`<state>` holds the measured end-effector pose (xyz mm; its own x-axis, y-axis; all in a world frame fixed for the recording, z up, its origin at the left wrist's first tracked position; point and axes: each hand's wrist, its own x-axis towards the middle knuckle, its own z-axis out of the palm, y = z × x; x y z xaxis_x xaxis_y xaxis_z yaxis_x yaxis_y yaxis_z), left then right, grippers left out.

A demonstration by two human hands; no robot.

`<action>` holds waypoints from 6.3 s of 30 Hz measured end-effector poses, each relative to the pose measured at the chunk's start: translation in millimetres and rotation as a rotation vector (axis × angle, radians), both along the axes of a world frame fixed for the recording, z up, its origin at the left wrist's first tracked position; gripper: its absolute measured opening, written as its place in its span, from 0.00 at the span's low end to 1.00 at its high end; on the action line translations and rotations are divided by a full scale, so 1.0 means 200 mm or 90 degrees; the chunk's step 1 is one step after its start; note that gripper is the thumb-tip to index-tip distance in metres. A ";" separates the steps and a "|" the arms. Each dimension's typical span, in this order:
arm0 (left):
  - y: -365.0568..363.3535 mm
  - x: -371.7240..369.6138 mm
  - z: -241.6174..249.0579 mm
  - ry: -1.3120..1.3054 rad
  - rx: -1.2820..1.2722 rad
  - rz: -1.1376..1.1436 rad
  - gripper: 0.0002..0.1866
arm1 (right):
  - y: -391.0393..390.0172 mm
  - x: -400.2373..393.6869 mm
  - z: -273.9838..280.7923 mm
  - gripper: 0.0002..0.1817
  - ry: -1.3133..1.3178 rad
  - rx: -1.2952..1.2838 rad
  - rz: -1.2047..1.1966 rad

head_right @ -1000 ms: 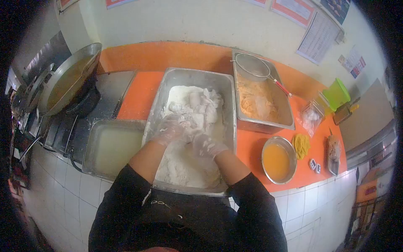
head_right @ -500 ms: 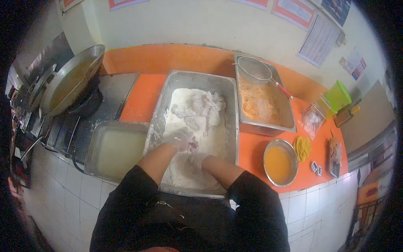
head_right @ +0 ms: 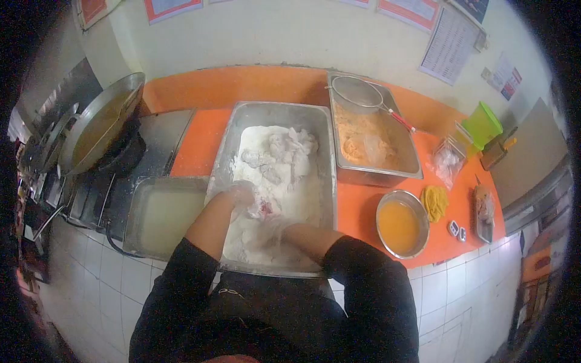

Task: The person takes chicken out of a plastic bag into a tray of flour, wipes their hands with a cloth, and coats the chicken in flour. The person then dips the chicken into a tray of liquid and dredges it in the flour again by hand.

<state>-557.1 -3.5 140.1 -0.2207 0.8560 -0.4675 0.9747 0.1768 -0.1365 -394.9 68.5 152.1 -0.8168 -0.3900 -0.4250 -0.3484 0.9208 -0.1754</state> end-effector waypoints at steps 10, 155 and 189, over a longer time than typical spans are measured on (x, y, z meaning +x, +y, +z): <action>-0.05 0.04 0.19 0.026 -0.030 -0.005 0.12 | 0.14 -0.17 -0.78 0.15 0.165 -0.445 0.173; -0.08 0.17 0.57 -0.572 0.366 0.510 0.22 | 0.41 -0.14 0.50 0.11 0.275 -0.124 -0.136; -0.05 0.13 0.08 -0.115 0.236 0.133 0.19 | 0.21 -0.24 0.10 0.23 -0.062 -0.023 -0.301</action>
<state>-531.0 -13.9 155.6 -0.3497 0.9183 -0.1858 0.9151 0.3773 0.1424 -443.9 110.8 171.6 -0.8651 -0.0014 -0.5016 0.1271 0.9667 -0.2220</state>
